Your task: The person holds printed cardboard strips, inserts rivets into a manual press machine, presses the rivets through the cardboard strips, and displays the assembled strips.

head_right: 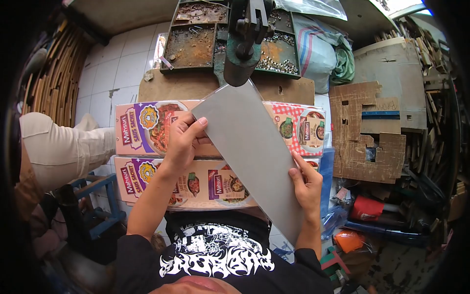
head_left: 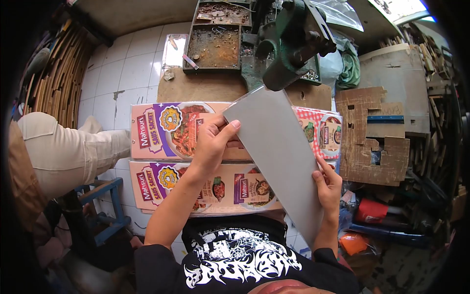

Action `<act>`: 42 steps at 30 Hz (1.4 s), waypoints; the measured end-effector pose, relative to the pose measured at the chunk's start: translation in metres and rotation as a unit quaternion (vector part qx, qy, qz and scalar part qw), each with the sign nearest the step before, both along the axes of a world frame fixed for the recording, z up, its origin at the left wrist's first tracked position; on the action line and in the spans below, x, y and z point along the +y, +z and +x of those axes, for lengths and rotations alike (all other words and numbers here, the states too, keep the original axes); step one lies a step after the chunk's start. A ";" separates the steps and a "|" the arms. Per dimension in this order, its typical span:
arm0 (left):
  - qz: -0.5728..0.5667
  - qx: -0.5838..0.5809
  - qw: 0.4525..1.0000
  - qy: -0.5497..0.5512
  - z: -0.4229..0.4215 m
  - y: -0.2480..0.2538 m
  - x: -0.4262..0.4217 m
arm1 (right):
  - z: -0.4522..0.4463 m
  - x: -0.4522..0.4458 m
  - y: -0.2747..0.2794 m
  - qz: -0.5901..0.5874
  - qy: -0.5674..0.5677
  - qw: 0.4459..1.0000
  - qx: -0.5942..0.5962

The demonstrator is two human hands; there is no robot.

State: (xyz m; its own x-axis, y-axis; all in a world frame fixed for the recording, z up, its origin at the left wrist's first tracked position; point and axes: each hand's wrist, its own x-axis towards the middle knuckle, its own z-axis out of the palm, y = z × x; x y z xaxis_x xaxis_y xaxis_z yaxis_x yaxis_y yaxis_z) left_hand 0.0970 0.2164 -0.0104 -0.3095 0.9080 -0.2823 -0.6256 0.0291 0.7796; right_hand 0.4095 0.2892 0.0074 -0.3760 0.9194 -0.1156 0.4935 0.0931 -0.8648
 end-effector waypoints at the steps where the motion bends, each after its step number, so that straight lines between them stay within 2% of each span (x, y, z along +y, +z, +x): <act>1: 0.001 -0.005 1.000 0.002 0.000 0.000 0.000 | 0.000 0.000 -0.001 0.002 -0.001 1.000 0.005; 16: 0.045 -0.013 0.999 -0.010 -0.002 -0.007 0.000 | 0.000 0.000 -0.002 -0.006 -0.002 1.000 0.007; 42: 0.028 -0.011 0.999 -0.016 -0.003 -0.004 0.000 | -0.004 0.004 0.000 -0.020 -0.003 1.000 0.015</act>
State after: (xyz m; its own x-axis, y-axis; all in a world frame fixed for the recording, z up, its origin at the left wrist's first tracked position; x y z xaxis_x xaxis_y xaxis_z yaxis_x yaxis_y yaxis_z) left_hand 0.0943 0.2164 -0.0144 -0.2735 0.9321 -0.2376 -0.6422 0.0070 0.7665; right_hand 0.4056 0.2928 0.0074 -0.3734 0.9169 -0.1413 0.4686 0.0549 -0.8817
